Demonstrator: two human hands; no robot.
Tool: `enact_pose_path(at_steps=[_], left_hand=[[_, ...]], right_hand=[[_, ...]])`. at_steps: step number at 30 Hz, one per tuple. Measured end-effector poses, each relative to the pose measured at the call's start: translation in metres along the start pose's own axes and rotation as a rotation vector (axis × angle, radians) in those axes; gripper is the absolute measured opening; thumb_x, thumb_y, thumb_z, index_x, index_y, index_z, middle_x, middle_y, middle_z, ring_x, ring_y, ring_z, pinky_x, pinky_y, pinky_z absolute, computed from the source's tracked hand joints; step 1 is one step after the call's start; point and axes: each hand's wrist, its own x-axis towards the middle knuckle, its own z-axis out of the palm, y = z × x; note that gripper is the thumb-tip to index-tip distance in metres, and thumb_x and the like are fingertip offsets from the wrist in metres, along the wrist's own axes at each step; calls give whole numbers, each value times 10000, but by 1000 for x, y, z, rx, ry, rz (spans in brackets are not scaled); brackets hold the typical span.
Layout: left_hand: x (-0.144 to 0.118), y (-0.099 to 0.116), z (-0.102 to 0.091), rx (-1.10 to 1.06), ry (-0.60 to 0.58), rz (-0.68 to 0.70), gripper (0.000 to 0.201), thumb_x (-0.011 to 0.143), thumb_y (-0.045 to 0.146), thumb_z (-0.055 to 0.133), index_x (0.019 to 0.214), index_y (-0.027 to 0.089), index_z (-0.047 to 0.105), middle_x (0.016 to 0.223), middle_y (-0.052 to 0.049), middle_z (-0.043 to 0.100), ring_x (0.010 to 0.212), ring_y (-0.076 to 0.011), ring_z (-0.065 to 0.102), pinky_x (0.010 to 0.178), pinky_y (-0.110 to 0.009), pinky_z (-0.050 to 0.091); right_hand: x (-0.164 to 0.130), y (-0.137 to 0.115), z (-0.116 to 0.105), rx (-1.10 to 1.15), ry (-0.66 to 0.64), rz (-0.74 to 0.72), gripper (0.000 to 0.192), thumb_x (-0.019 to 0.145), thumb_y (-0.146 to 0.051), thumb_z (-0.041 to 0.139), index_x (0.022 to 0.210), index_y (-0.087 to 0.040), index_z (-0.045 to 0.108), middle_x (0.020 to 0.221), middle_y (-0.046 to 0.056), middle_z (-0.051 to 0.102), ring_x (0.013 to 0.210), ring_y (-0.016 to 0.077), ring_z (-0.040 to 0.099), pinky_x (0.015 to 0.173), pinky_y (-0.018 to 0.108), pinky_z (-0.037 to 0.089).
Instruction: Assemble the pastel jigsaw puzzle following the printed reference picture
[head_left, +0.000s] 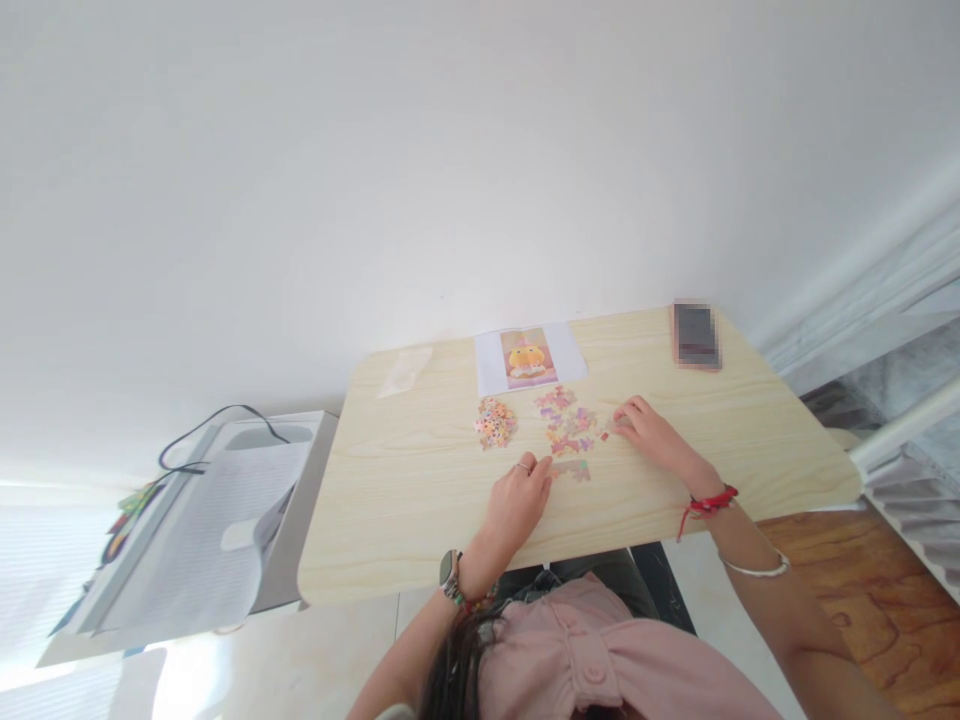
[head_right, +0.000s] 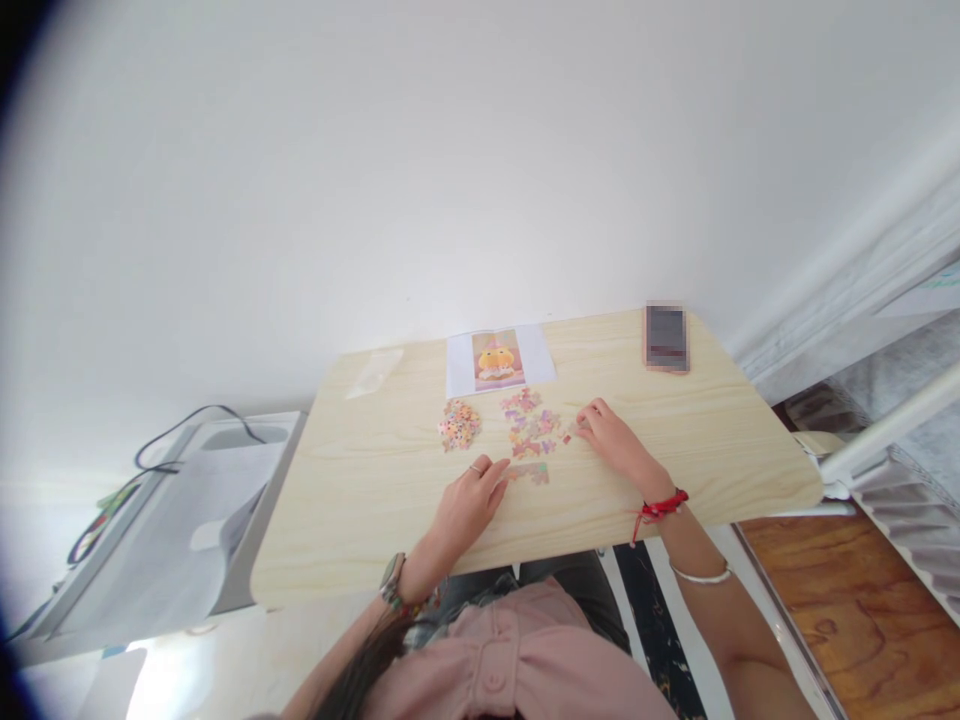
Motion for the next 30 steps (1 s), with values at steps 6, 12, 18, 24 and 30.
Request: enact_pose_path(at_steps=[6, 12, 18, 24, 30], left_hand=[[0, -1, 1, -5, 25, 16, 312, 908, 299, 260, 1167, 230, 421, 1000, -59, 503, 839, -154, 556, 676, -253, 446], [0, 4, 3, -18, -7, 27, 295, 904, 283, 270, 1133, 243, 451, 1004, -53, 501, 854, -146, 541, 685, -240, 439], [-2, 11, 3, -14, -48, 54, 284, 898, 260, 283, 1122, 236, 456, 1024, -56, 496, 874, -157, 533, 694, -248, 440], [-5, 15, 7, 2, -67, 83, 274, 899, 254, 277, 1108, 219, 450, 1028, -63, 499, 866, -164, 540, 685, -264, 446], [-8, 19, 14, 3, -58, 143, 269, 902, 247, 269, 1094, 220, 457, 1015, -63, 506, 870, -166, 546, 711, -277, 448]], right_hand=[[-13, 0, -18, 1, -132, -112, 208, 837, -145, 381, 966, -187, 539, 977, 71, 514, 899, 174, 535, 817, 326, 432], [-29, -18, -9, -111, 131, 104, 211, 808, -299, 473, 967, -173, 535, 939, 85, 509, 881, 221, 538, 763, 359, 447], [-30, -22, 7, -107, 131, 165, 101, 807, -247, 467, 802, -176, 539, 865, 70, 506, 782, 197, 550, 715, 334, 444], [-29, -24, -2, -98, 62, 54, 121, 834, -241, 442, 836, -166, 537, 869, 69, 515, 800, 191, 541, 723, 331, 436], [-36, -60, -3, -156, -123, -265, 119, 848, -221, 441, 849, -161, 544, 874, 70, 535, 818, 182, 520, 703, 316, 407]])
